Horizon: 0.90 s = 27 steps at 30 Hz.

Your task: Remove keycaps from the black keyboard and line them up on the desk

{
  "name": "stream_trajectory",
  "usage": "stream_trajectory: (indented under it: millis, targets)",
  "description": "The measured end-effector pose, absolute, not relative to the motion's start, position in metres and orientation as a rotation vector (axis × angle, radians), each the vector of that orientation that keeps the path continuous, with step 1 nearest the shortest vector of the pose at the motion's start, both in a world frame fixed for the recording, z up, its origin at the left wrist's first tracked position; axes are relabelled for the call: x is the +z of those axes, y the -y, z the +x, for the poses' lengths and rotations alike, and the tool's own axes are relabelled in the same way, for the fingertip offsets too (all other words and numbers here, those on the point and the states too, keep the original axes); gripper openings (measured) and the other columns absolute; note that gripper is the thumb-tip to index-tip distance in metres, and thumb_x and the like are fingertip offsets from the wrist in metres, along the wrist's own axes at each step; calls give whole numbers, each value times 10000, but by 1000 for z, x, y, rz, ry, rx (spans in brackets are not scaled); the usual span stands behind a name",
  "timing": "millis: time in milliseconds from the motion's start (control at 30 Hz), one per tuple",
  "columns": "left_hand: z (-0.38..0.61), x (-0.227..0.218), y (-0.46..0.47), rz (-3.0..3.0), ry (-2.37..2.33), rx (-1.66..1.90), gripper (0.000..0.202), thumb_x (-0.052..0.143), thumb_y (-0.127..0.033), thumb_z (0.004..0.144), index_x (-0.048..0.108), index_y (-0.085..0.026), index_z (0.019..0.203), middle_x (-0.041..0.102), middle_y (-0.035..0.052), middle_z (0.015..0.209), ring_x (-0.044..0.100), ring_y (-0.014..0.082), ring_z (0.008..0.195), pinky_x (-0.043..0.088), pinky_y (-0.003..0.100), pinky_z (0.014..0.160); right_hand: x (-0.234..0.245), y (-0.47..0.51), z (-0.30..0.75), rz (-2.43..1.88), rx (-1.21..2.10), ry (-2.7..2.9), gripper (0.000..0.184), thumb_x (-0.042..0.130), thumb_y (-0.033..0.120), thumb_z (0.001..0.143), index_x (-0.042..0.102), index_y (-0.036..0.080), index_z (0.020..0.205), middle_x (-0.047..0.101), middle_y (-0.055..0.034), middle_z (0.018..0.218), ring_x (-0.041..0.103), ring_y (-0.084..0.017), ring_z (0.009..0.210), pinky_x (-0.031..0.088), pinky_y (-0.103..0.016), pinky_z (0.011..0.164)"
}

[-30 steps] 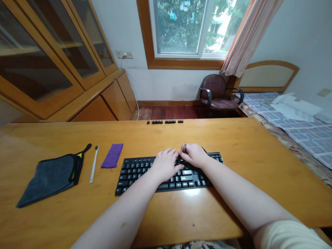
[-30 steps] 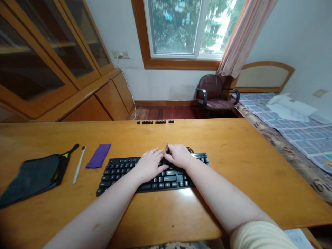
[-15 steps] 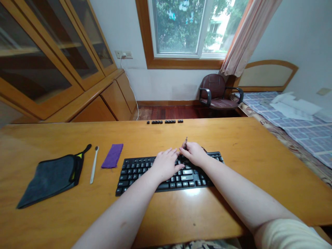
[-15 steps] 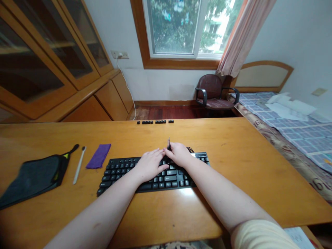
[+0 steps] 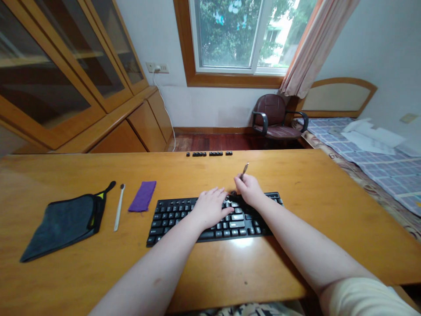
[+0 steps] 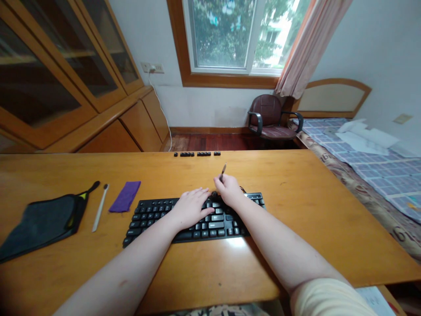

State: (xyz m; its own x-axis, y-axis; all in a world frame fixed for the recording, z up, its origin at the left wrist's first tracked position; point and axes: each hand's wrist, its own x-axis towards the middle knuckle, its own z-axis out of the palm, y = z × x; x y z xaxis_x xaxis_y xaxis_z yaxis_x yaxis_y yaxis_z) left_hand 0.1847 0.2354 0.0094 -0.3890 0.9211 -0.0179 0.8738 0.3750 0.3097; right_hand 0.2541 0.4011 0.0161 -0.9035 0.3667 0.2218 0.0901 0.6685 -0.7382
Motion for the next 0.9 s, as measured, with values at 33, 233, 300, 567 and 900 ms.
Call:
stream_trajectory:
  millis: [33,233,300,567,900]
  targets:
    - [185,9,-235,1620,-2445,365,559,429,-570,827,478,-226,1265,453,91,1379,379,318,1272,314,505,1001,16,-403,253,-404,1116,2471,306,393,362,863,462,182,625,494,8,555,466,-124,533,338,-235,530]
    - [185,9,-234,1609,-2471,414,555,459,-571,813,496,-221,1242,503,84,1331,427,301,1233,340,473,992,15,-406,253,-304,1261,2404,326,463,428,838,495,166,645,489,24,544,449,-108,525,348,-228,528]
    - [185,10,-234,1550,-2502,513,539,477,-547,815,499,-206,1231,561,89,1256,501,283,1153,378,440,961,14,-407,254,-240,1369,2391,332,491,443,827,508,163,648,488,29,526,447,-101,501,357,-224,517]
    - [182,14,-233,1469,-2463,914,387,537,-378,830,529,-209,1179,628,57,1118,582,215,1001,445,347,872,6,-412,253,-193,1719,2366,381,483,468,836,604,135,695,553,10,484,481,-90,387,370,-208,427]
    - [179,12,-235,1389,-2431,1054,251,529,-296,837,606,-207,1059,660,41,968,603,188,885,468,315,802,12,-409,253,-50,1391,2525,409,453,395,877,675,137,651,655,-53,605,618,-143,615,468,-244,634]
